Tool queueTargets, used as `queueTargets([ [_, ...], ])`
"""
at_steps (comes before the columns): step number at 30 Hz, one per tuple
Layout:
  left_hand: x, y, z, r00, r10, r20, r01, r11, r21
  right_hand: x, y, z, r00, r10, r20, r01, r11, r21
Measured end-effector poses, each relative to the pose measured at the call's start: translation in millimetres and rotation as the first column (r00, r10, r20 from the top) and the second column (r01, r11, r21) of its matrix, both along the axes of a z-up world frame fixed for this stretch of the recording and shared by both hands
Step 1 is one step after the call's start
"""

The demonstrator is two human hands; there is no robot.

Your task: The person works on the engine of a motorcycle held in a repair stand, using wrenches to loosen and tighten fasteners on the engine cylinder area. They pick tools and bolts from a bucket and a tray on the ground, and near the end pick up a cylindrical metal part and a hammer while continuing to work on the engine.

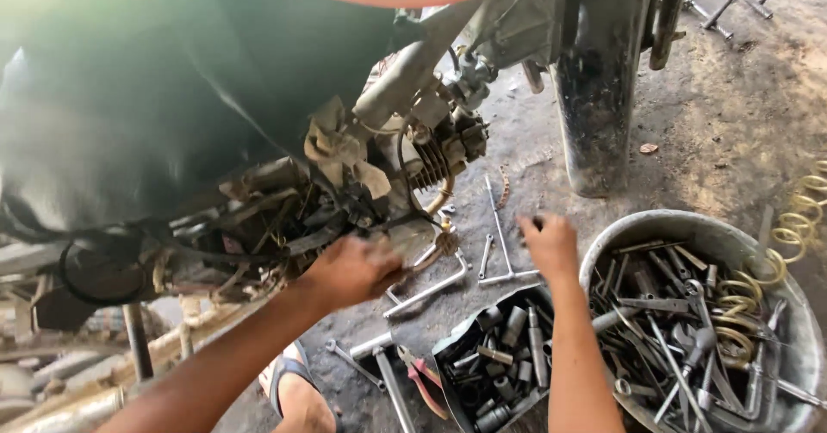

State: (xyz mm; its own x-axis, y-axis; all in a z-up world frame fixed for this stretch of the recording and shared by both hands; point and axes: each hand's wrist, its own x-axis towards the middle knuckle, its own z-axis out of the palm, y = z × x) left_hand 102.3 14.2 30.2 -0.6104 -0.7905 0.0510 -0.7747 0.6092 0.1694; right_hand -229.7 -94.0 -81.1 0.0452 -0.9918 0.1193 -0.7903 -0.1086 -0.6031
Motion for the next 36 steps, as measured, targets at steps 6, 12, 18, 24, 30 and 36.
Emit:
queueTargets([
  [6,17,-1,-50,0.982,0.184,0.037,-0.167,0.763,0.625,14,-3,-78,0.923,-0.211,0.323,0.117,0.951,0.285],
  [12,-21,-17,25,0.854,0.472,0.220,-0.456,0.475,0.753,42,-13,-84,0.787,-0.260,0.560,0.038,0.926,0.376],
  [18,-26,-36,-7,0.788,0.392,-0.474,-0.032,0.796,0.604,4,-64,-50,0.955,0.240,0.174,-0.284,0.909,0.305],
  [24,-91,-51,34,0.958,0.060,-0.282,-0.058,0.998,0.015,-63,-106,52,0.670,0.522,-0.527,-0.468,0.849,0.245],
  [30,-119,-66,-5,0.903,-0.196,-0.383,0.243,0.967,0.079,-174,-58,89,0.544,0.580,-0.606,-0.392,0.815,0.427],
  [36,-140,-74,-13,0.976,-0.207,-0.066,0.216,0.954,0.209,-300,-4,16,0.711,0.440,-0.549,-0.084,0.828,0.554],
])
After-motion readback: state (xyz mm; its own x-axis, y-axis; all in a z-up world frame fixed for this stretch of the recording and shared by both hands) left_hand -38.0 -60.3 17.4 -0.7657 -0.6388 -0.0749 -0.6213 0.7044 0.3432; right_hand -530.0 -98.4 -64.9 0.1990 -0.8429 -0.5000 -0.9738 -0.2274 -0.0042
